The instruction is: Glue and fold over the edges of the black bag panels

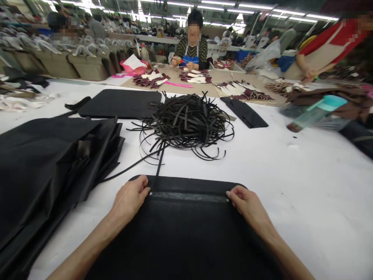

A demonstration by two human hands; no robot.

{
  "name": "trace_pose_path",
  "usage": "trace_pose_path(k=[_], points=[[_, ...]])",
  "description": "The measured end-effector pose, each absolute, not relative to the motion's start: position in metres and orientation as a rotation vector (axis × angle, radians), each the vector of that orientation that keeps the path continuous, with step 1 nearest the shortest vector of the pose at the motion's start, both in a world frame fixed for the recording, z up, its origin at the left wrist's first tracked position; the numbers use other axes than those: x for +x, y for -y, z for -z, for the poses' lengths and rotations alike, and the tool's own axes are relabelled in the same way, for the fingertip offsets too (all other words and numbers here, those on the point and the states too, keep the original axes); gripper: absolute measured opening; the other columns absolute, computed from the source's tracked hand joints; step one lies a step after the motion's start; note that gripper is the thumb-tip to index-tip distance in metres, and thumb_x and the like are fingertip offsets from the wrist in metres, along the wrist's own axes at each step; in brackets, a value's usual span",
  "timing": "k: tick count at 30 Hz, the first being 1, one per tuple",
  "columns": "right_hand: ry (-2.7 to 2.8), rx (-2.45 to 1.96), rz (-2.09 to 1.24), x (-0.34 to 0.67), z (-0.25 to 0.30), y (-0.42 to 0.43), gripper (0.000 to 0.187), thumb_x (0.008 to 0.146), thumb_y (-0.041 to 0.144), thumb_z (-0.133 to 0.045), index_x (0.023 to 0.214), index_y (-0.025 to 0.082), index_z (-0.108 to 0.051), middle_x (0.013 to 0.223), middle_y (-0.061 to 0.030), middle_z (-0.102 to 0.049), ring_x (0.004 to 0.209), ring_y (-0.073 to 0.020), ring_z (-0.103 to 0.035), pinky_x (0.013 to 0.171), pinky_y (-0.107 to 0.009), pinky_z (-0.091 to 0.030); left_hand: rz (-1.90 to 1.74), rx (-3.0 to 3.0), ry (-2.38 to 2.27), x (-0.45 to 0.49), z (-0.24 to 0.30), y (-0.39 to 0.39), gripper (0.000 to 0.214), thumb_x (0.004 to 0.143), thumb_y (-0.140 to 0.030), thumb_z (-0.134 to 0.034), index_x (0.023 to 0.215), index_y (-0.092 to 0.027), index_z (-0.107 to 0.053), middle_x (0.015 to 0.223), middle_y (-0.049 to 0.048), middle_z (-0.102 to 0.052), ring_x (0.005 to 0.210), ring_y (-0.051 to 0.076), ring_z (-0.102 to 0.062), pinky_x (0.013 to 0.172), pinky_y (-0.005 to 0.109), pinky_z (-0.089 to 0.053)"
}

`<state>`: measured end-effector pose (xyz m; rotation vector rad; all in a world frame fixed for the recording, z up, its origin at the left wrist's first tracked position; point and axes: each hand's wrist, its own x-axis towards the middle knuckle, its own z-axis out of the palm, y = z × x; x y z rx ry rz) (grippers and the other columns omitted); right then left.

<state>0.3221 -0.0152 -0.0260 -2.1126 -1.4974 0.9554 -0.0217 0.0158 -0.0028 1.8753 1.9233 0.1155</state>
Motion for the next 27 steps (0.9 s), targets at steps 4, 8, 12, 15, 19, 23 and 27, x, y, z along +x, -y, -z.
trace_pose_path(k=[4, 8, 12, 15, 19, 23, 27], points=[[1.507, -2.124, -0.925, 0.322, 0.023, 0.018, 0.024, 0.081, 0.038, -0.043, 0.064, 0.021, -0.05, 0.053, 0.003, -0.052, 0.049, -0.0126, -0.046, 0.048, -0.024, -0.031, -0.11, 2.147, -1.85, -0.016, 0.005, -0.006, 0.02, 0.086, -0.016, -0.034, 0.086, -0.021, -0.053, 0.091, 0.0026, -0.056, 0.082, 0.018, -0.053, 0.065, 0.028, -0.037], [1.515, -2.131, -0.914, 0.321, 0.022, 0.019, 0.021, 0.08, 0.033, -0.043, 0.064, 0.021, -0.051, 0.053, 0.0029, -0.052, 0.049, -0.0125, -0.046, 0.047, -0.024, -0.03, -0.011, 2.442, -1.694, -0.014, 0.012, 0.002, 0.032, 0.084, -0.006, -0.031, 0.089, -0.018, -0.06, 0.095, 0.0058, -0.059, 0.091, 0.02, -0.053, 0.078, 0.031, -0.044], [1.516, -2.169, -0.888, 0.321, 0.024, 0.017, 0.019, 0.08, 0.03, -0.045, 0.064, 0.021, -0.052, 0.053, 0.0031, -0.053, 0.051, -0.0125, -0.048, 0.047, -0.024, -0.029, 0.04, 2.619, -1.649, -0.016, 0.016, 0.01, 0.048, 0.078, 0.003, -0.031, 0.11, -0.016, -0.061, 0.112, 0.0091, -0.059, 0.101, 0.022, -0.054, 0.085, 0.034, -0.046], [1.513, -2.214, -0.847, 0.32, 0.024, 0.016, 0.017, 0.079, 0.027, -0.047, 0.064, 0.021, -0.052, 0.054, 0.0032, -0.053, 0.053, -0.0126, -0.048, 0.048, -0.023, -0.029, 0.168, 2.714, -1.627, -0.017, 0.018, 0.018, 0.059, 0.074, 0.007, -0.03, 0.122, -0.015, -0.056, 0.116, 0.0113, -0.06, 0.105, 0.024, -0.054, 0.089, 0.037, -0.047], [1.504, -2.274, -0.788, 0.318, 0.021, 0.016, 0.016, 0.079, 0.026, -0.049, 0.063, 0.021, -0.053, 0.056, 0.003, -0.054, 0.056, -0.0127, -0.049, 0.05, -0.024, -0.028, 0.303, 2.785, -1.611, -0.018, 0.022, 0.024, 0.063, 0.073, 0.009, -0.03, 0.126, -0.016, -0.052, 0.118, 0.0125, -0.06, 0.109, 0.025, -0.054, 0.095, 0.04, -0.045], [1.504, -2.311, -0.765, 0.315, 0.019, 0.017, 0.017, 0.079, 0.026, -0.05, 0.063, 0.021, -0.052, 0.057, 0.0033, -0.054, 0.056, -0.0127, -0.049, 0.049, -0.024, -0.028, 0.396, 2.814, -1.62, -0.02, 0.025, 0.025, 0.063, 0.073, 0.009, -0.031, 0.127, -0.017, -0.05, 0.12, 0.0124, -0.06, 0.111, 0.025, -0.054, 0.096, 0.038, -0.045], [1.523, -2.33, -0.733, 0.313, 0.018, 0.018, 0.018, 0.08, 0.025, -0.05, 0.063, 0.021, -0.052, 0.057, 0.0033, -0.053, 0.057, -0.0128, -0.049, 0.05, -0.024, -0.027, 0.449, 2.782, -1.627, -0.017, 0.022, 0.025, 0.061, 0.076, 0.007, -0.03, 0.128, -0.018, -0.05, 0.123, 0.0123, -0.059, 0.113, 0.025, -0.053, 0.097, 0.039, -0.044]])
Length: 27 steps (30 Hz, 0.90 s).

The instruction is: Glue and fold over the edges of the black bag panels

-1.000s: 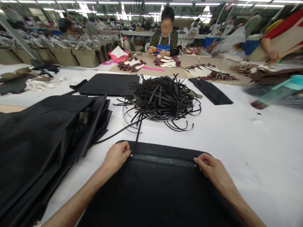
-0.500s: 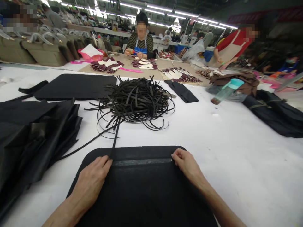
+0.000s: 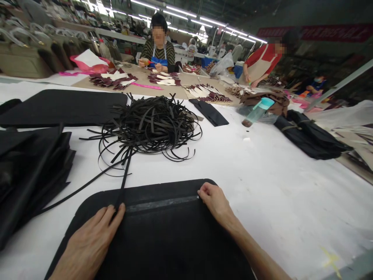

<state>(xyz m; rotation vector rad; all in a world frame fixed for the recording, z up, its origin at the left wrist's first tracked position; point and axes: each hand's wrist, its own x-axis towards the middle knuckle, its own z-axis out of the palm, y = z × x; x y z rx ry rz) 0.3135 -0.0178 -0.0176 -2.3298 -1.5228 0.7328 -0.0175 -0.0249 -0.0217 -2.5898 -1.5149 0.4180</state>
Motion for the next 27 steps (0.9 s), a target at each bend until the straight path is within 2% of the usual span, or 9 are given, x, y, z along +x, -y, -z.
trace_pose_path(k=[7, 11, 15, 17, 19, 22, 24, 27], points=[[1.592, -2.349, -0.669, 0.312, 0.018, 0.018, 0.018, 0.082, 0.026, -0.049, 0.064, 0.022, -0.048, 0.058, 0.0037, -0.052, 0.058, -0.0132, -0.049, 0.052, -0.024, -0.028, -0.346, -2.616, 1.572, -0.01, 0.012, 0.026, 0.063, 0.073, 0.009, -0.028, 0.127, -0.014, -0.05, 0.117, 0.013, -0.059, 0.109, 0.026, -0.053, 0.095, 0.04, -0.045], [1.604, -2.375, -0.596, 0.316, 0.02, 0.019, 0.02, 0.081, 0.029, -0.052, 0.065, 0.023, -0.041, 0.056, 0.0038, -0.052, 0.055, -0.0144, -0.048, 0.05, -0.024, -0.029, -0.127, -2.642, 1.742, -0.01, 0.013, 0.027, 0.064, 0.073, 0.01, -0.028, 0.125, -0.017, -0.053, 0.121, 0.0102, -0.055, 0.11, 0.023, -0.05, 0.096, 0.039, -0.044], [1.664, -2.346, -0.496, 0.32, 0.019, 0.025, 0.018, 0.084, 0.029, -0.047, 0.068, 0.023, -0.042, 0.056, 0.0031, -0.052, 0.055, -0.016, -0.05, 0.051, -0.026, -0.032, 0.187, -2.684, 1.952, -0.017, 0.013, 0.021, 0.049, 0.08, 0.003, -0.028, 0.116, -0.012, -0.057, 0.122, 0.0115, -0.052, 0.106, 0.021, -0.05, 0.092, 0.034, -0.047], [1.687, -2.333, -0.424, 0.317, 0.016, 0.031, 0.012, 0.087, 0.025, -0.042, 0.076, 0.023, -0.048, 0.066, -0.0002, -0.057, 0.06, -0.0177, -0.053, 0.054, -0.028, -0.035, 0.337, -2.634, 1.994, -0.02, 0.01, 0.019, 0.042, 0.082, -0.001, -0.029, 0.113, -0.011, -0.057, 0.115, 0.0119, -0.053, 0.101, 0.021, -0.052, 0.089, 0.035, -0.049], [1.755, -2.277, -0.301, 0.307, 0.011, 0.036, 0.016, 0.088, 0.019, -0.038, 0.09, 0.022, -0.054, 0.085, -0.0053, -0.06, 0.071, -0.02, -0.056, 0.061, -0.03, -0.038, 0.418, -2.533, 1.991, -0.017, 0.003, 0.022, 0.04, 0.083, -0.003, -0.031, 0.113, -0.012, -0.056, 0.114, 0.012, -0.054, 0.103, 0.023, -0.05, 0.089, 0.038, -0.048], [2.072, -1.995, -0.085, 0.279, 0.004, 0.042, 0.031, 0.087, 0.009, -0.036, 0.106, 0.021, -0.057, 0.104, -0.0085, -0.058, 0.089, -0.0222, -0.055, 0.073, -0.033, -0.041, 0.364, -2.614, 1.813, 0.003, -0.008, 0.029, 0.047, 0.08, 0.002, -0.031, 0.115, -0.014, -0.055, 0.12, 0.0106, -0.054, 0.112, 0.023, -0.046, 0.096, 0.038, -0.043], [2.309, -1.774, -0.016, 0.256, 0.003, 0.041, 0.035, 0.085, 0.004, -0.04, 0.109, 0.021, -0.059, 0.107, -0.0078, -0.059, 0.094, -0.0224, -0.053, 0.079, -0.034, -0.041, 0.21, -2.82, 1.608, 0.024, -0.01, 0.03, 0.054, 0.074, 0.006, -0.032, 0.117, -0.016, -0.055, 0.123, 0.0079, -0.054, 0.114, 0.021, -0.046, 0.1, 0.036, -0.04], [2.497, -1.65, 0.008, 0.231, 0.009, 0.037, 0.035, 0.085, 0.006, -0.047, 0.115, 0.022, -0.057, 0.107, -0.0066, -0.059, 0.094, -0.0225, -0.052, 0.081, -0.035, -0.042, 0.004, -2.95, 1.453, 0.05, -0.002, 0.026, 0.058, 0.07, 0.005, -0.037, 0.124, -0.016, -0.049, 0.124, 0.0094, -0.054, 0.111, 0.023, -0.049, 0.095, 0.038, -0.042]])
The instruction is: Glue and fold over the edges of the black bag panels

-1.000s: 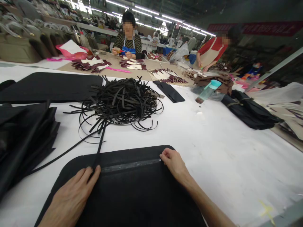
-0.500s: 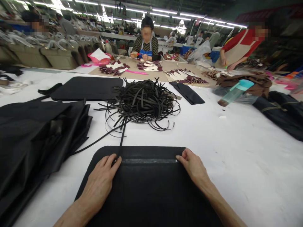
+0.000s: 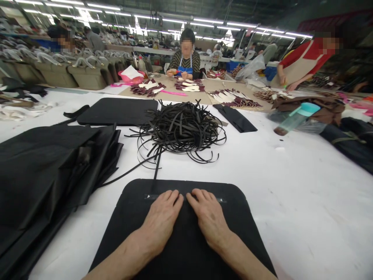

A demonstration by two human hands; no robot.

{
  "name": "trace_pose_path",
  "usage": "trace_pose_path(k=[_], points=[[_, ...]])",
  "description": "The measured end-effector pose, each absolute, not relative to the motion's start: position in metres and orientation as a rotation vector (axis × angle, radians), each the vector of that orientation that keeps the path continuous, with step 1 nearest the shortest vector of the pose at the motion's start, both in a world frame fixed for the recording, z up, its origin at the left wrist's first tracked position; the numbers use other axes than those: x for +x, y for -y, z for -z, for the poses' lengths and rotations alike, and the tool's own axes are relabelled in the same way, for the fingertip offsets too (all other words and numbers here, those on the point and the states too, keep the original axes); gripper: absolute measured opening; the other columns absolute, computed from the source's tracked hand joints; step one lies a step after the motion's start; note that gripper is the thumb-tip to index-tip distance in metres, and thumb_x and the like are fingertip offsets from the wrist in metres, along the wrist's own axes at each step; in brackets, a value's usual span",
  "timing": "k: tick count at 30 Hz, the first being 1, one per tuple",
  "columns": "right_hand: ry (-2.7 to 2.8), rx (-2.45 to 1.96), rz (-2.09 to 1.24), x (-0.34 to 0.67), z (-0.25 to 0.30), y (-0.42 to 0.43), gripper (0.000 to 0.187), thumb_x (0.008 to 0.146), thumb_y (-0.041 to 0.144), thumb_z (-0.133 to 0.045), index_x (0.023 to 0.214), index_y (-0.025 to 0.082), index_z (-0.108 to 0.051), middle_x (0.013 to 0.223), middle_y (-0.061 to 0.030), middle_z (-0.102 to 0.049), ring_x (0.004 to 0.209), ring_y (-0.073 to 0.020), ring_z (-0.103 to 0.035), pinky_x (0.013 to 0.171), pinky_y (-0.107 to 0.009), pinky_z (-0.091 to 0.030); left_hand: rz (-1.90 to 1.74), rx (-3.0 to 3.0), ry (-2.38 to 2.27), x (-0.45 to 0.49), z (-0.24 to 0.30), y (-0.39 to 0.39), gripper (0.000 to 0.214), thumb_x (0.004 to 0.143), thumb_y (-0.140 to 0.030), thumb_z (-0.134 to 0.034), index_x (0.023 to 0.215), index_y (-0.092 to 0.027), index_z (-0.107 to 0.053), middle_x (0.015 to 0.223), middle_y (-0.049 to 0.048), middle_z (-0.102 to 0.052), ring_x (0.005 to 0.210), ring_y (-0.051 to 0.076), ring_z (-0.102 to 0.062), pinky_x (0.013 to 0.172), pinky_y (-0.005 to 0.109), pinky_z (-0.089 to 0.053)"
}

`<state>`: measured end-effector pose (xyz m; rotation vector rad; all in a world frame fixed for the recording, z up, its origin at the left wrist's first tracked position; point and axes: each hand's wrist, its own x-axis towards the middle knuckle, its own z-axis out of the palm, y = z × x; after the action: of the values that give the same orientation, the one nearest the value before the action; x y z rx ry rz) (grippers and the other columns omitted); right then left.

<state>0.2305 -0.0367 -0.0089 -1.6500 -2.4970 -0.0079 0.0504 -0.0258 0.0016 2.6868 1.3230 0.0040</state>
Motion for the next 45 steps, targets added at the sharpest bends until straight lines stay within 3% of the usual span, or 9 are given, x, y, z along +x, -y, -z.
trace_pose_path(k=[6, 12, 21, 27, 31, 35, 40, 45], points=[[2.546, -1.591, 0.03, 0.227, 0.021, 0.034, 0.037, 0.085, 0.006, -0.046, 0.117, 0.021, -0.056, 0.101, -0.006, -0.061, 0.092, -0.0218, -0.052, 0.081, -0.034, -0.043, 0.01, 2.703, -1.348, 0.062, 0.017, 0.018, 0.052, 0.078, -0.003, -0.038, 0.128, -0.016, -0.042, 0.123, 0.013, -0.051, 0.106, 0.027, -0.049, 0.088, 0.044, -0.044], [2.456, -1.557, 0.089, 0.252, 0.031, 0.041, 0.047, 0.076, -0.004, -0.038, 0.112, 0.018, -0.059, 0.103, -0.0093, -0.061, 0.096, -0.0234, -0.055, 0.082, -0.036, -0.047, 0.039, 2.711, -1.374, 0.039, 0.019, 0.023, 0.052, 0.072, -0.009, -0.05, 0.124, -0.007, -0.044, 0.12, 0.0135, -0.051, 0.106, 0.025, -0.048, 0.099, 0.035, -0.037], [2.441, -1.694, 0.209, 0.295, 0.035, 0.049, 0.045, 0.075, -0.003, -0.039, 0.11, 0.016, -0.06, 0.102, -0.0097, -0.061, 0.095, -0.0235, -0.055, 0.081, -0.035, -0.05, 0.023, 2.57, -1.606, -0.027, 0.011, 0.025, 0.052, 0.073, 0.003, -0.036, 0.122, -0.01, -0.049, 0.125, 0.0132, -0.052, 0.118, 0.022, -0.045, 0.099, 0.034, -0.04], [2.406, -1.864, 0.155, 0.271, 0.007, 0.034, 0.028, 0.08, 0.0, -0.044, 0.086, 0.018, -0.065, 0.095, -0.009, -0.063, 0.089, -0.025, -0.056, 0.08, -0.039, -0.043, -0.01, 2.496, -1.794, -0.027, -0.002, 0.027, 0.045, 0.076, 0.005, -0.029, 0.11, -0.004, -0.057, 0.123, 0.0201, -0.053, 0.112, 0.028, -0.05, 0.095, 0.043, -0.043], [2.378, -1.795, -0.049, 0.239, -0.003, 0.007, 0.019, 0.088, 0.013, -0.046, 0.095, 0.021, -0.063, 0.1, -0.007, -0.062, 0.091, -0.0217, -0.055, 0.079, -0.034, -0.04, -0.114, 2.629, -1.384, 0.007, -0.006, 0.038, 0.039, 0.079, -0.001, -0.039, 0.111, -0.013, -0.057, 0.121, 0.0109, -0.058, 0.113, 0.023, -0.051, 0.101, 0.039, -0.039], [2.414, -1.775, -0.12, 0.223, 0.004, -0.018, 0.013, 0.084, 0.023, -0.058, 0.096, 0.022, -0.062, 0.095, -0.0049, -0.062, 0.086, -0.0197, -0.055, 0.073, -0.03, -0.04, -0.248, 2.699, -0.87, 0.028, 0.005, 0.04, 0.036, 0.086, -0.016, -0.045, 0.122, -0.017, -0.048, 0.136, 0.0079, -0.047, 0.128, 0.021, -0.038, 0.109, 0.038, -0.03], [2.471, -1.713, -0.189, 0.228, 0.005, -0.034, 0.009, 0.078, 0.027, -0.066, 0.073, 0.021, -0.062, 0.075, -0.0012, -0.06, 0.076, -0.0185, -0.053, 0.068, -0.028, -0.036, -0.245, 2.685, -0.79, 0.029, 0.022, 0.039, 0.035, 0.091, -0.025, -0.042, 0.125, -0.016, -0.044, 0.142, 0.0101, -0.04, 0.133, 0.022, -0.031, 0.112, 0.039, -0.026], [2.477, -1.597, -0.162, 0.234, -0.01, -0.027, 0.009, 0.083, 0.022, -0.061, 0.075, 0.021, -0.058, 0.084, 0.0006, -0.059, 0.078, -0.0152, -0.051, 0.069, -0.025, -0.035, -0.266, 2.681, -0.855, 0.027, 0.023, 0.041, 0.037, 0.091, -0.023, -0.041, 0.127, -0.017, -0.043, 0.141, 0.0105, -0.041, 0.133, 0.024, -0.031, 0.111, 0.042, -0.029]])
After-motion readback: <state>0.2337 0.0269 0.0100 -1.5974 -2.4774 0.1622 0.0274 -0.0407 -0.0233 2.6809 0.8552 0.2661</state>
